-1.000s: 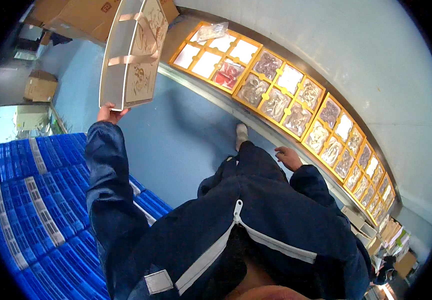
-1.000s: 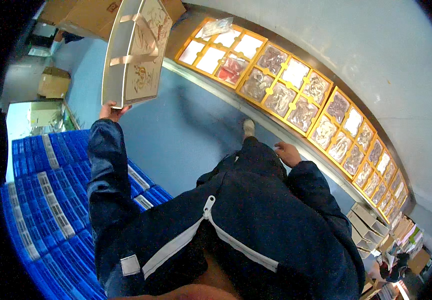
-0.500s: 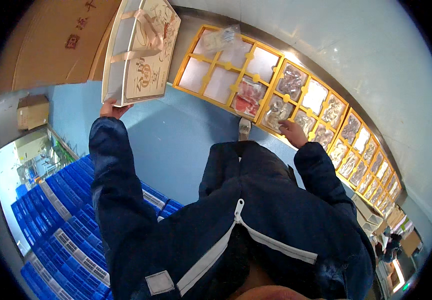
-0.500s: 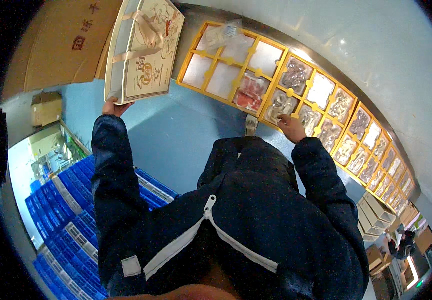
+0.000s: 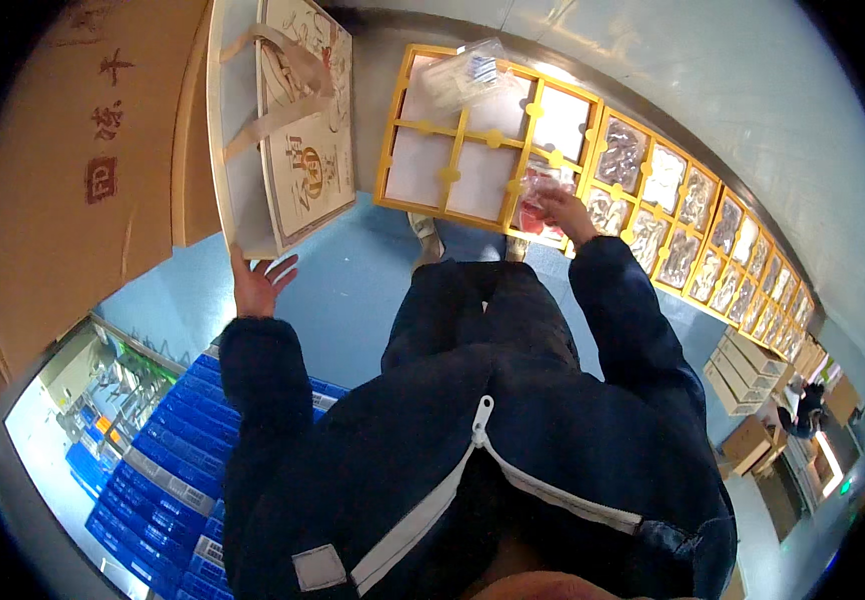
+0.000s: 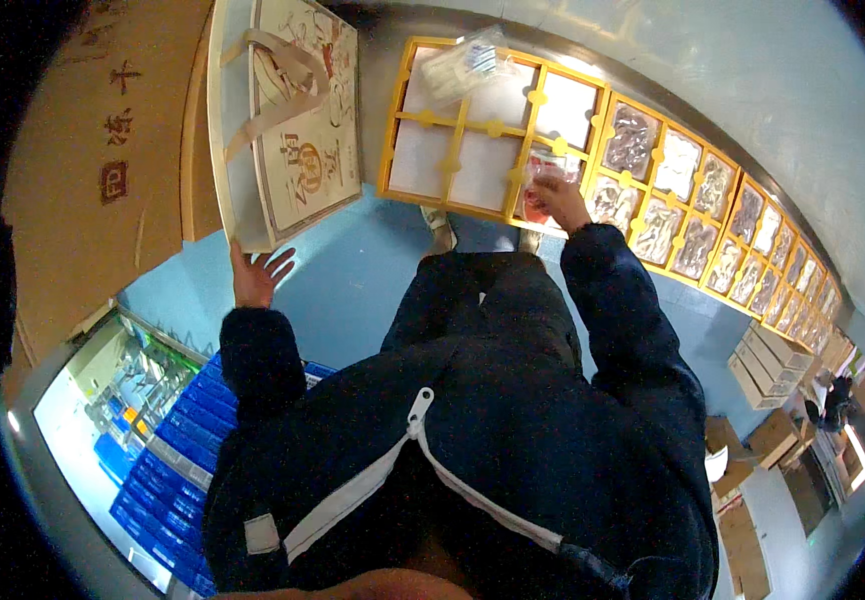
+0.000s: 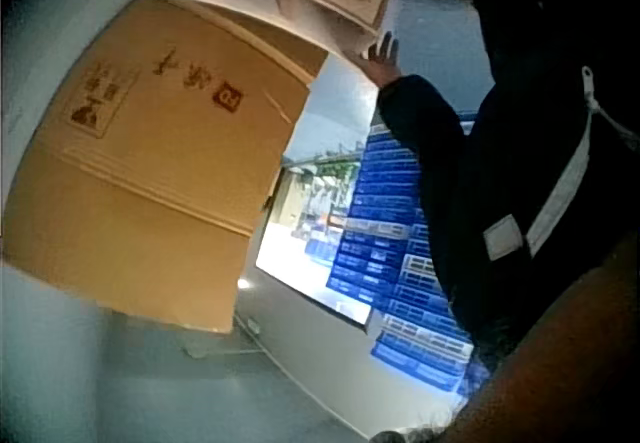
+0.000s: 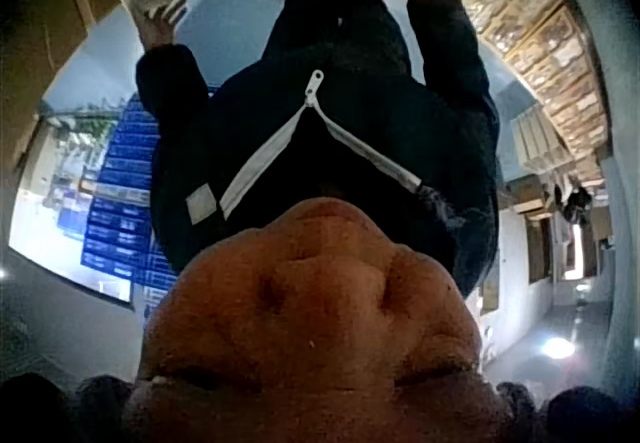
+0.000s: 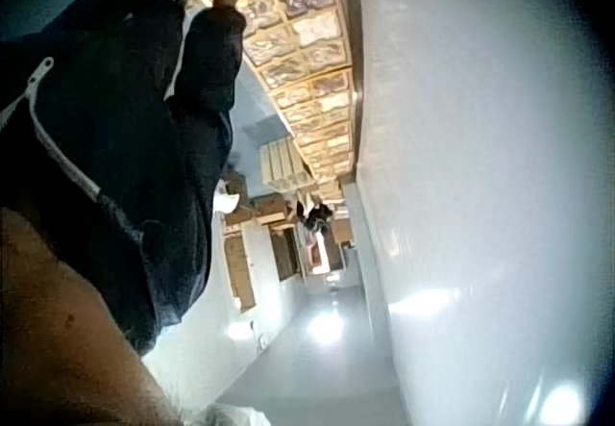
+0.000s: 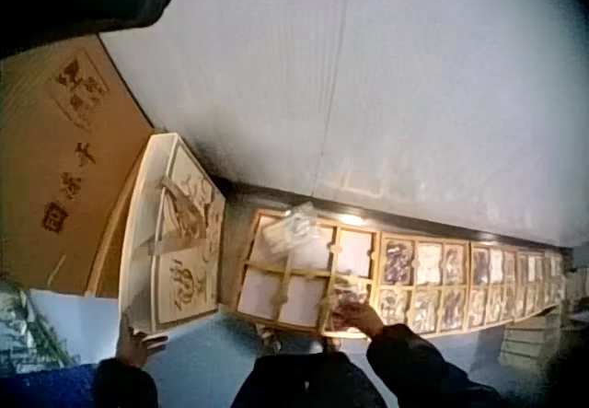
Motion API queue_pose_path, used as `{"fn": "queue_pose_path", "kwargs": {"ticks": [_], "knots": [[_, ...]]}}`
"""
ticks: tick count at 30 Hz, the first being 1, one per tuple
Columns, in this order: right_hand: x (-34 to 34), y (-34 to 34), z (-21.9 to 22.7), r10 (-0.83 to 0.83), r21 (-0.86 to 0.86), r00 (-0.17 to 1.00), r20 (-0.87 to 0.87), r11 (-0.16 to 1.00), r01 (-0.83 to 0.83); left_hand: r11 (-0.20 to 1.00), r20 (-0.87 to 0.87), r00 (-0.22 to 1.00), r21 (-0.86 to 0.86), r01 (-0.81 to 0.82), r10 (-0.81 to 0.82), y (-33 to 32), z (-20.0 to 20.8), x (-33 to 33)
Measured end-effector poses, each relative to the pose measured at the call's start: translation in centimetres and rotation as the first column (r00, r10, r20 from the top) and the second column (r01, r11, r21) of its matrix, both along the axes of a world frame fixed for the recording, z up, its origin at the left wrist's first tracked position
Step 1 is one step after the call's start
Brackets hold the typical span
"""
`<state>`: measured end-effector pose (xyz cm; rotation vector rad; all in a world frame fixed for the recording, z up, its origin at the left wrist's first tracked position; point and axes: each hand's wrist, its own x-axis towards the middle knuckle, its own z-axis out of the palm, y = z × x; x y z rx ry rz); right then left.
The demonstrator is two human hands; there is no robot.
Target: The person assembles flat-packed cardboard boxes by folding and interlocking the flaps. After assembling several boxes, the person places a pre-filled compartmentalized tray into one of the boxes and closes the lid.
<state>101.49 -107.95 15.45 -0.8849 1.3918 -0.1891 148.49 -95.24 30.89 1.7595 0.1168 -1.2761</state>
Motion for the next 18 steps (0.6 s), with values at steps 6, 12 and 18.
{"fn": "queue_pose_path", "kwargs": {"ticks": [6, 12, 18], "knots": [[6.8, -5.5, -3.1, -0.483, 0.129, 0.849, 0.212, 0.875, 0.466, 0.986, -0.237, 0.970, 0.145, 0.083, -0.046, 12.0, -7.1, 0.4], [9.9, -10.5, -8.5, -0.621, 0.169, 0.744, 0.248, 0.784, 0.598, 0.653, -0.244, 0.638, 0.024, 0.757, -0.731, 14.0, -10.3, -6.0], [13.0, -14.7, -13.2, -0.838, 0.225, 0.519, 0.169, 0.546, 0.807, 0.768, -0.332, 0.740, 0.066, 0.637, -0.585, 9.1, -10.6, -8.6]]}}
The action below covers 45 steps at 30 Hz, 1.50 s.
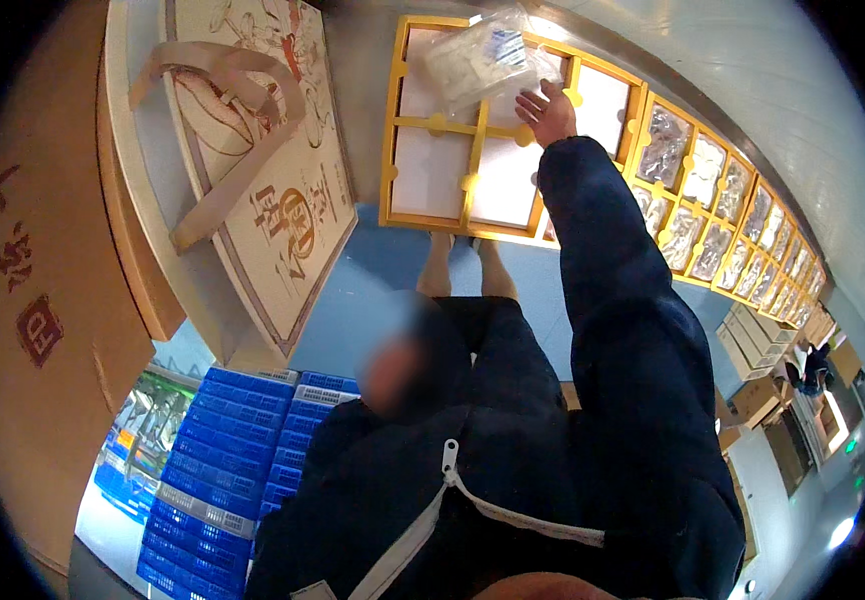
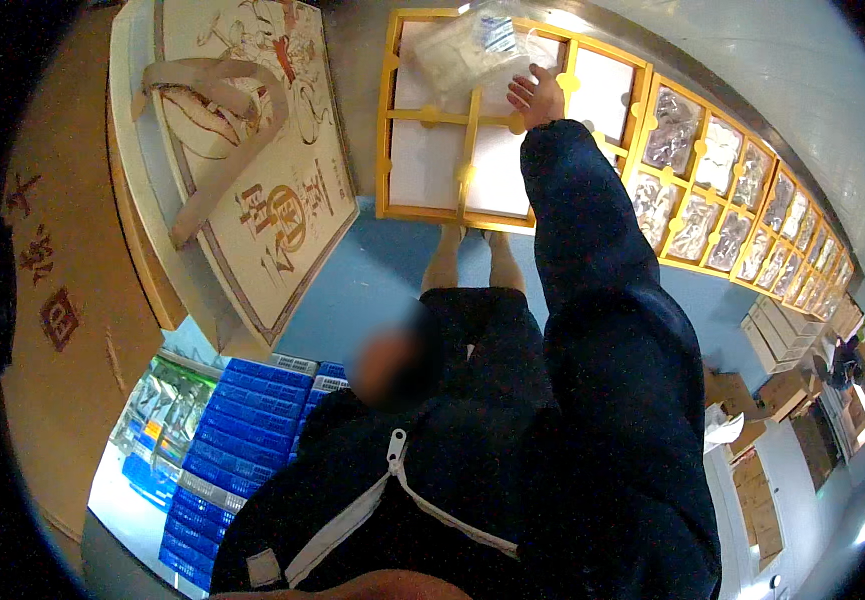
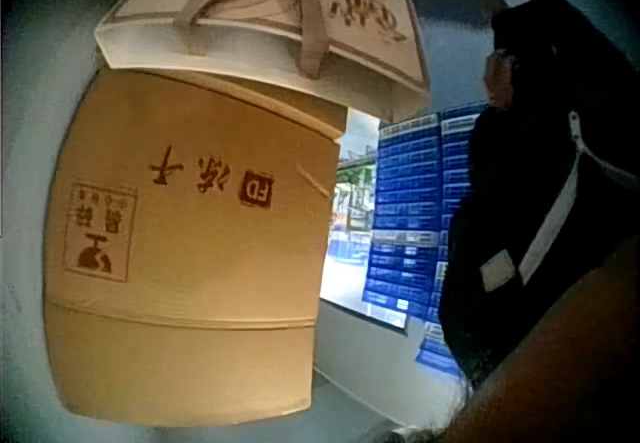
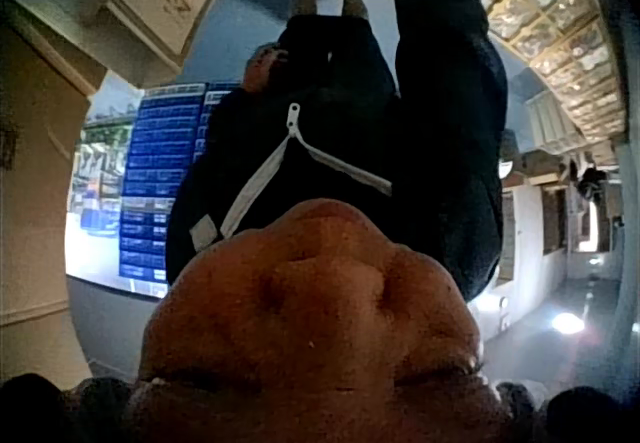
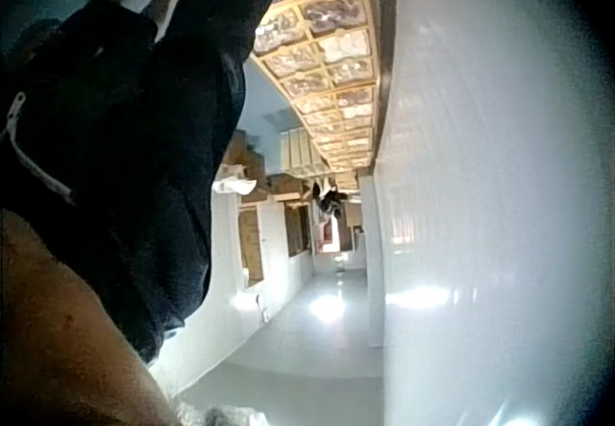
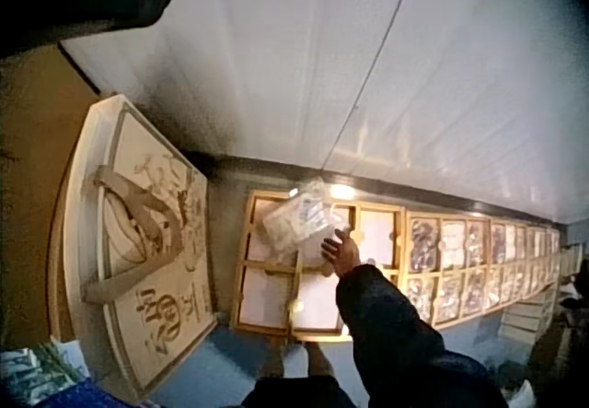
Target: The person assembles flat-packed cardboard boxes by folding and interlocking the flaps. After assembling several boxes, the person places a pre-filled compartmentalized tray into one of the boxes and closes the lid.
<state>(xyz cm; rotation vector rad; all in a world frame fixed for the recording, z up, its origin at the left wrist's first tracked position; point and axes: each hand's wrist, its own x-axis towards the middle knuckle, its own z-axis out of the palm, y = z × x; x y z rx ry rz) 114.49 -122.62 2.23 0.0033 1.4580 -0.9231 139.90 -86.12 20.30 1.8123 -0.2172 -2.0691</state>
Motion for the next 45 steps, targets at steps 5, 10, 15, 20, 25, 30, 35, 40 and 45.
{"fn": "queue_pose_path", "kwargs": {"ticks": [5, 10, 15, 20, 25, 30, 35, 40, 45], "knots": [[-0.1, -1.8, -4.0, 0.077, -0.140, 0.989, -0.129, 0.985, -0.095, 0.998, -0.002, 0.999, -0.045, 0.051, -0.052, -0.6, -1.6, -1.2], [0.4, -2.8, -1.2, -0.125, -0.244, 0.960, -0.250, 0.968, 0.062, 0.979, 0.068, 0.988, -0.142, 0.144, -0.136, -2.0, -2.7, -2.1], [1.3, 0.4, 11.2, -0.030, -0.481, 0.922, -0.387, 0.859, -0.174, 0.789, 0.443, 0.869, -0.443, 0.427, -0.221, -6.9, -3.3, -4.3], [3.4, 6.1, 20.3, -0.144, -0.354, 0.325, -0.935, 0.440, -0.825, 0.538, 0.577, 0.811, -0.717, 0.443, 0.101, -22.5, 0.7, -8.7], [7.9, 12.1, 22.6, -0.038, -0.380, 0.378, -0.925, 0.145, -0.914, 0.721, -0.547, 0.819, -0.497, -0.483, 0.171, -24.5, -1.5, -10.5], [8.1, 14.3, 22.1, 0.106, -0.365, 0.377, -0.920, 0.111, -0.924, 0.658, -0.624, 0.781, -0.576, -0.486, 0.030, -25.4, -2.0, -11.1], [2.4, 12.4, 20.6, -0.034, -0.445, 0.462, -0.886, 0.338, -0.829, 0.890, -0.250, 0.962, -0.407, -0.206, 0.108, -24.0, -4.5, -10.6], [-7.4, 10.2, 14.0, 0.348, -0.028, 0.383, -0.856, 0.709, -0.705, 0.952, 0.126, 0.987, -0.299, -0.060, 0.101, -19.9, -11.2, -4.3], [-6.0, 8.2, 8.3, 0.451, -0.080, 0.536, -0.713, 0.708, -0.702, 0.917, 0.195, 0.958, -0.379, -0.122, 0.208, -21.8, -12.7, -1.9]]}}
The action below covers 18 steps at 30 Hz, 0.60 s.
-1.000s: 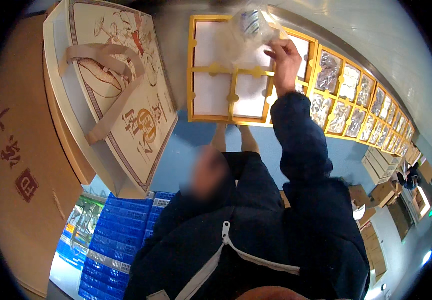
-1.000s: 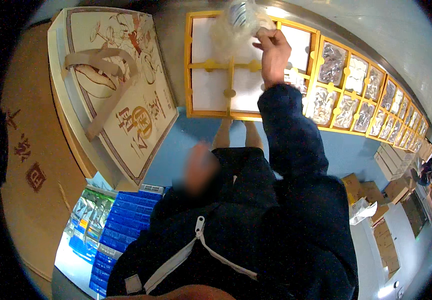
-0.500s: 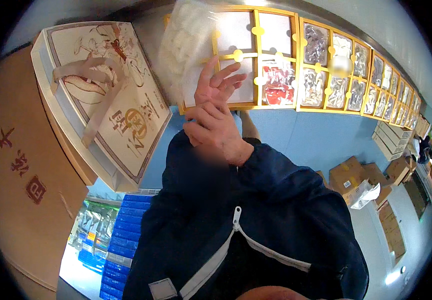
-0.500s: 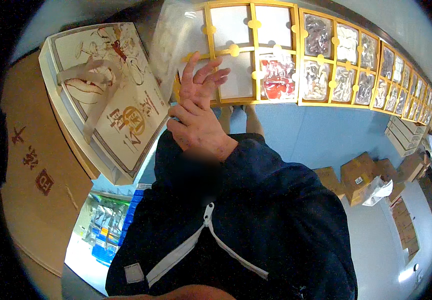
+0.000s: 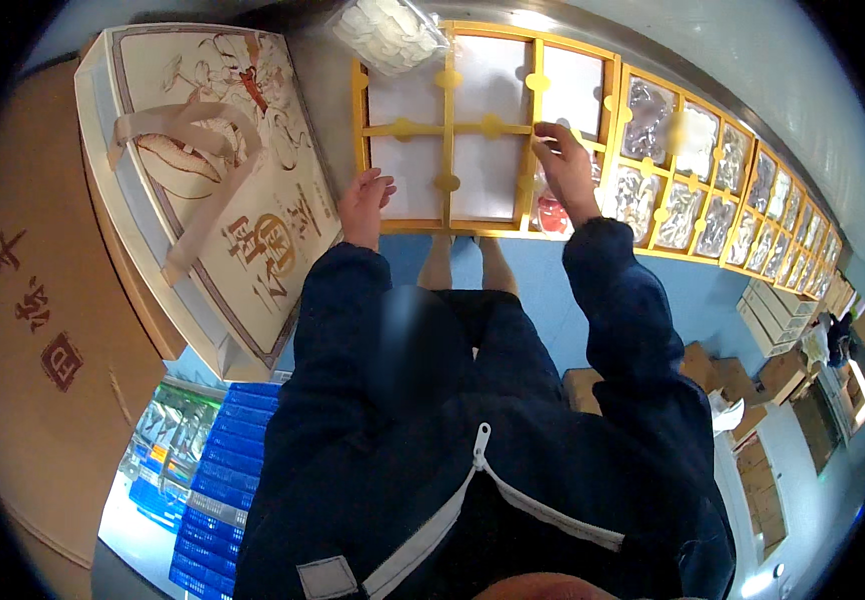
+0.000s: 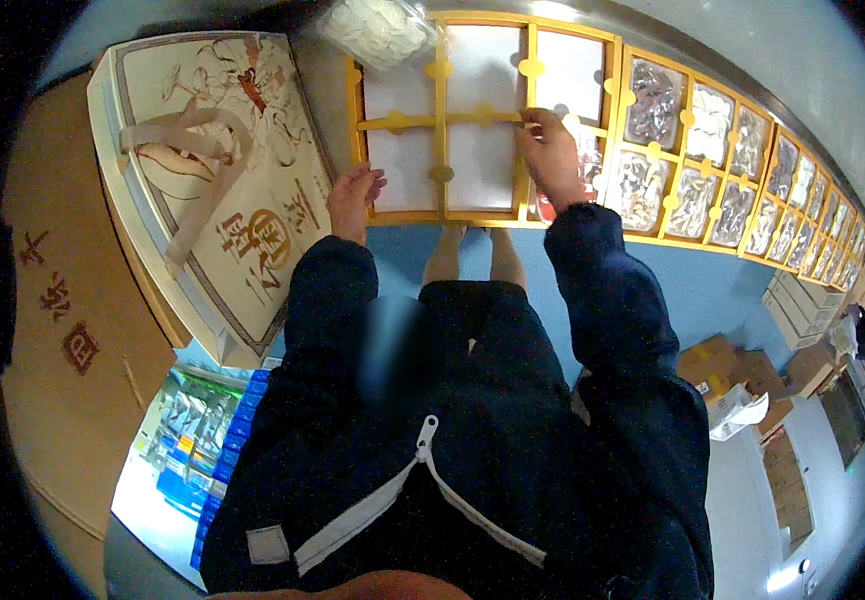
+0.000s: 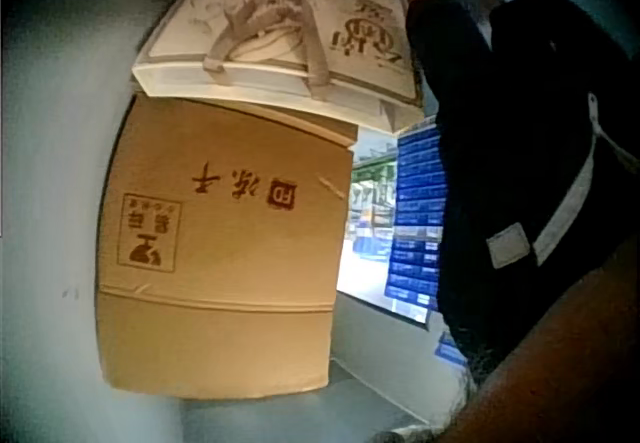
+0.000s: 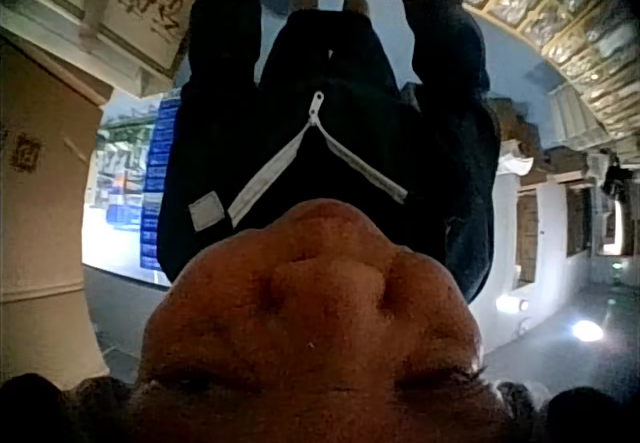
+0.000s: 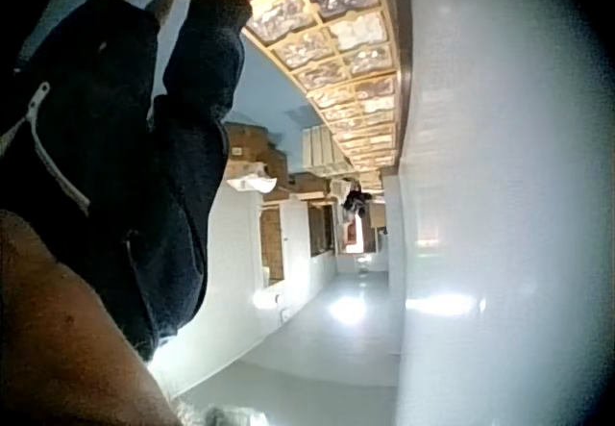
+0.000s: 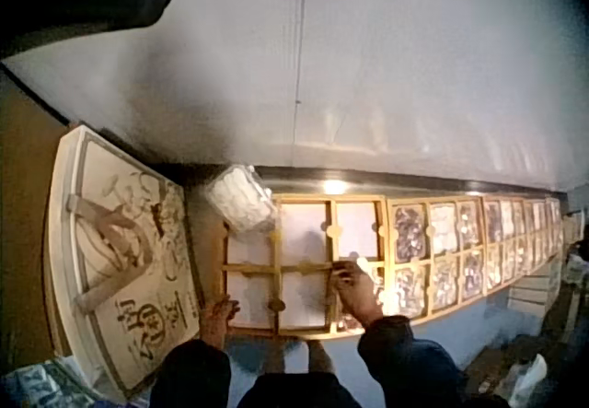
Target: The person assembles flat-packed cardboard boxes by folding and interlocking the flaps. After assembling several boxes, the person places a pre-filled compartmentalized tray into one of the boxes and closes the lid.
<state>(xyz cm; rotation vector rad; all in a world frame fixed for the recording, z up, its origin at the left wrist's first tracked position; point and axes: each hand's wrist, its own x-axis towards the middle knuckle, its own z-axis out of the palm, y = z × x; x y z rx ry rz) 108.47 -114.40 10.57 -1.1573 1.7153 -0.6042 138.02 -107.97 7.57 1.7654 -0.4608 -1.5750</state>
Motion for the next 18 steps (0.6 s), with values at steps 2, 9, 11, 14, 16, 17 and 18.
{"fn": "queue_pose_path", "kwargs": {"ticks": [2, 9, 11, 14, 16, 17, 18], "knots": [[2.2, -2.0, -2.1, 0.051, 0.036, 0.999, 0.015, 0.998, -0.052, 0.999, -0.069, 0.997, -0.046, -0.024, 0.021, 0.4, -0.9, 0.6], [8.4, -11.0, -7.1, -0.370, 0.338, 0.814, 0.448, 0.913, 0.228, 0.997, -0.187, 0.981, 0.050, -0.050, 0.059, 4.3, 1.9, -2.9], [9.3, -12.3, -8.3, -0.471, 0.408, 0.760, 0.447, 0.864, 0.295, 0.994, -0.211, 0.975, 0.095, -0.050, 0.069, 6.0, 1.6, -3.2], [8.6, -12.3, -10.7, -0.368, 0.340, 0.763, 0.532, 0.917, 0.206, 0.989, -0.196, 0.980, 0.136, 0.060, -0.032, 7.5, 2.0, -3.0], [9.7, -12.4, -10.0, -0.436, 0.348, 0.784, 0.442, 0.889, 0.298, 0.987, -0.194, 0.980, 0.141, 0.079, -0.051, 8.6, 1.7, -2.6], [9.9, -12.3, -9.7, -0.417, 0.300, 0.792, 0.445, 0.903, 0.307, 0.985, -0.195, 0.979, 0.143, 0.092, -0.064, 9.1, 1.6, -2.5], [9.9, -12.3, -9.6, -0.398, 0.246, 0.802, 0.446, 0.916, 0.318, 0.986, -0.202, 0.979, 0.153, 0.071, -0.039, 8.9, 1.8, -2.4]]}}
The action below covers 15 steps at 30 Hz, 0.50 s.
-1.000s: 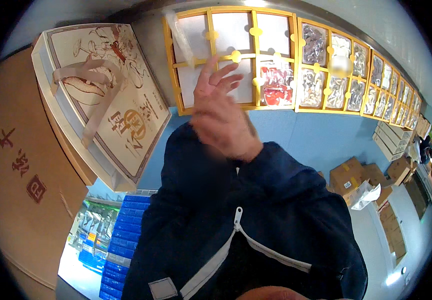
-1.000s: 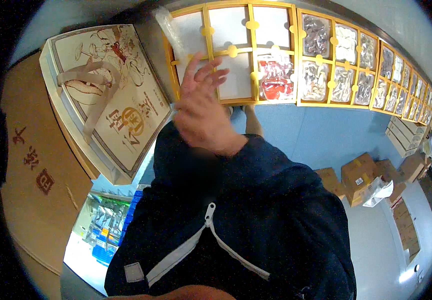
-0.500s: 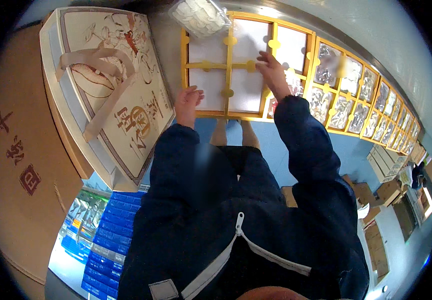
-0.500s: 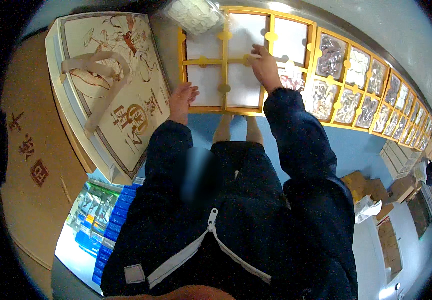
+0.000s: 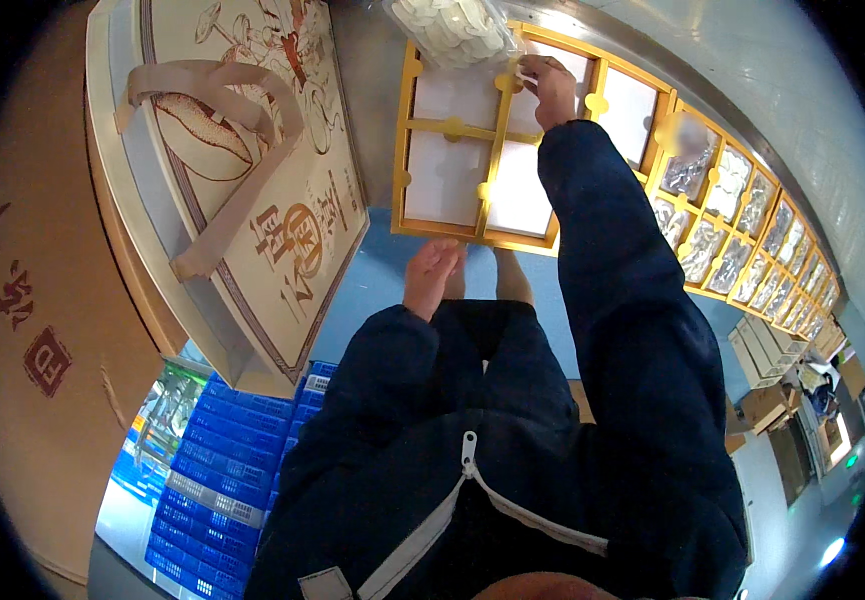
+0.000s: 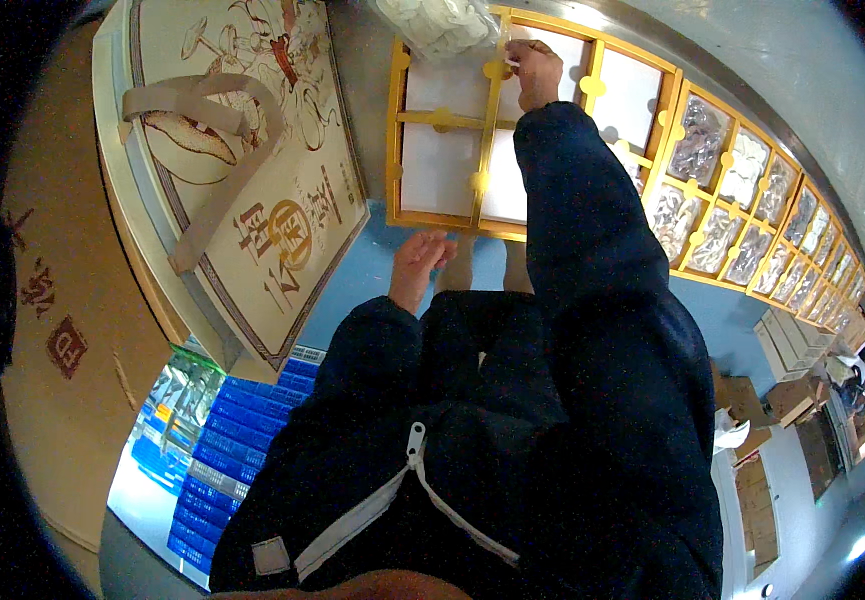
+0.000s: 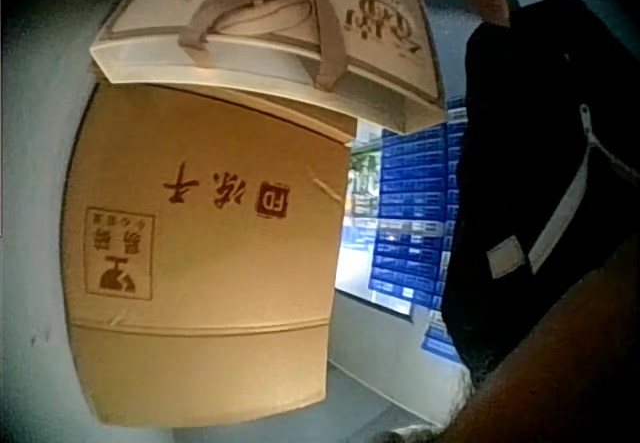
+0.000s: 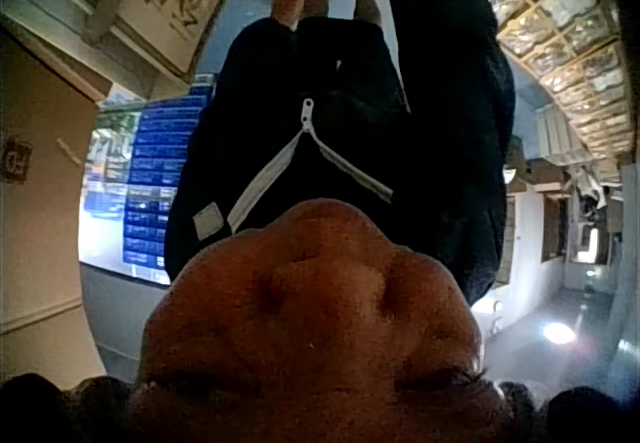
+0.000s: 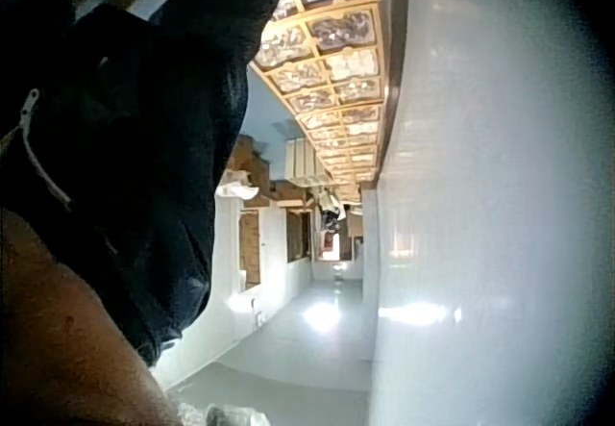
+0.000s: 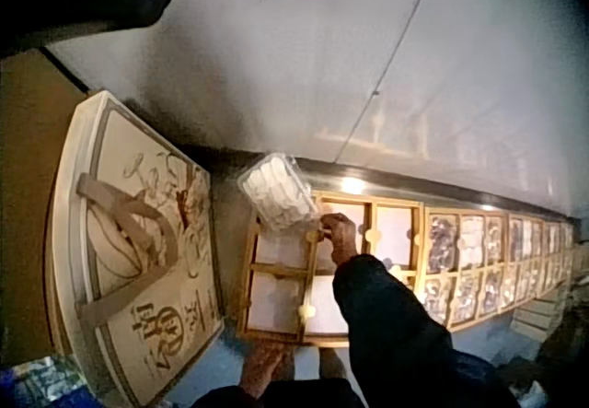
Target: The person assembles flat-packed cardboard boxes by folding and interlocking the flaps. After assembling several boxes, the person places a pre-filled compartmentalized tray into one of the boxes and closes the lid.
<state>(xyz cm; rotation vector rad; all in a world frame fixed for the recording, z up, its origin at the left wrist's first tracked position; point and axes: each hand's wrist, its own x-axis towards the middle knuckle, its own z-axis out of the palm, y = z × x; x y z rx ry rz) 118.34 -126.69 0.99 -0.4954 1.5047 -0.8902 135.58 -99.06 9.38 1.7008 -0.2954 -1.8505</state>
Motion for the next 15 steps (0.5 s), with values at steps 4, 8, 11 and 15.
{"fn": "queue_pose_path", "kwargs": {"ticks": [4, 8, 11, 15], "knots": [[-0.9, 0.1, 2.1, -0.012, -0.231, 0.984, 0.179, 0.971, 0.054, 1.000, -0.011, 0.999, -0.008, -0.031, 0.031, -1.2, 0.9, 0.6], [-4.4, 0.2, 8.0, 0.199, -0.330, 0.966, 0.162, 0.934, -0.137, 0.977, 0.171, 0.984, -0.199, 0.074, -0.040, -2.8, 1.2, 2.2], [-8.3, 0.8, 12.2, 0.480, -0.335, 0.875, 0.063, 0.836, -0.434, 0.898, 0.465, 0.877, -0.427, 0.104, 0.119, -5.3, 3.0, 2.0], [-10.6, 3.8, 13.9, 0.602, -0.085, 0.798, 0.018, 0.797, -0.599, 0.756, 0.661, 0.746, -0.531, 0.382, 0.087, -8.8, 4.6, 2.0]]}}
